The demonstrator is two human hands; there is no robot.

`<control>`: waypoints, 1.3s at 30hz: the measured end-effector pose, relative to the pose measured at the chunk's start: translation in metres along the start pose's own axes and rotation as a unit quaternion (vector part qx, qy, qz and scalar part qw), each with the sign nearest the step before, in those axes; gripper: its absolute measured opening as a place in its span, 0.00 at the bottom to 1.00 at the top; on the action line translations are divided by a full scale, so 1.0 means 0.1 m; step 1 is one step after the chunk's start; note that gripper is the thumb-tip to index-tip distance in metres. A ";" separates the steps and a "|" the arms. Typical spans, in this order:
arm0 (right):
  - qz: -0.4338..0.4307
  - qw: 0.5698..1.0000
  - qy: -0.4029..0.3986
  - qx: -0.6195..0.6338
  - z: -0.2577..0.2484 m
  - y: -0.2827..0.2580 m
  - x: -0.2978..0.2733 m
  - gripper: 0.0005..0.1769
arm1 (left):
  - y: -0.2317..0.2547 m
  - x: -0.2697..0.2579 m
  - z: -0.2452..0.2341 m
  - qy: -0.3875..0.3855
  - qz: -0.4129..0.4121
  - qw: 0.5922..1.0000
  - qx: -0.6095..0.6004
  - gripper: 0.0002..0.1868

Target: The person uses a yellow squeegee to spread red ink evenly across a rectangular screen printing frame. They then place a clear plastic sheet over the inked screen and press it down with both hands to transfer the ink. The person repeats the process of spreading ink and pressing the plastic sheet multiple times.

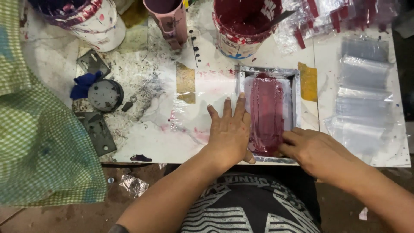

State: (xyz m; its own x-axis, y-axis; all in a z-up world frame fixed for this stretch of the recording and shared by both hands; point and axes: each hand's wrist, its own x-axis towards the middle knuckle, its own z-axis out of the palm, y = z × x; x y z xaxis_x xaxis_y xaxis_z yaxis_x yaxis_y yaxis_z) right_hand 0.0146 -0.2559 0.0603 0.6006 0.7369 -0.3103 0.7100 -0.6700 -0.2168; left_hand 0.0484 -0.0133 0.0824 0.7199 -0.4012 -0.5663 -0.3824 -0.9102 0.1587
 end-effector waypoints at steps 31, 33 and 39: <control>0.206 0.922 0.327 -0.001 -0.13 0.63 0.85 0.07 | -0.02 -0.21 -0.12 0.059 0.047 0.991 -0.109 0.57; 0.210 0.913 0.350 0.010 -0.17 0.61 0.81 0.07 | -0.01 -0.20 -0.13 0.061 0.049 0.991 -0.105 0.57; 0.169 0.930 0.327 -0.006 -0.16 0.58 0.87 0.06 | -0.01 -0.21 -0.14 0.059 0.047 0.991 -0.108 0.56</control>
State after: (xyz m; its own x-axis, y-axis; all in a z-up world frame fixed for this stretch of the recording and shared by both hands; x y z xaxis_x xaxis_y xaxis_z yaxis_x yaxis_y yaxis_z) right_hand 0.1138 -0.2287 0.0359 0.8829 0.3835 0.2710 0.4410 -0.8755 -0.1975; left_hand 0.0420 -0.0051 0.1049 0.7545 -0.4832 -0.4441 -0.3276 -0.8637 0.3830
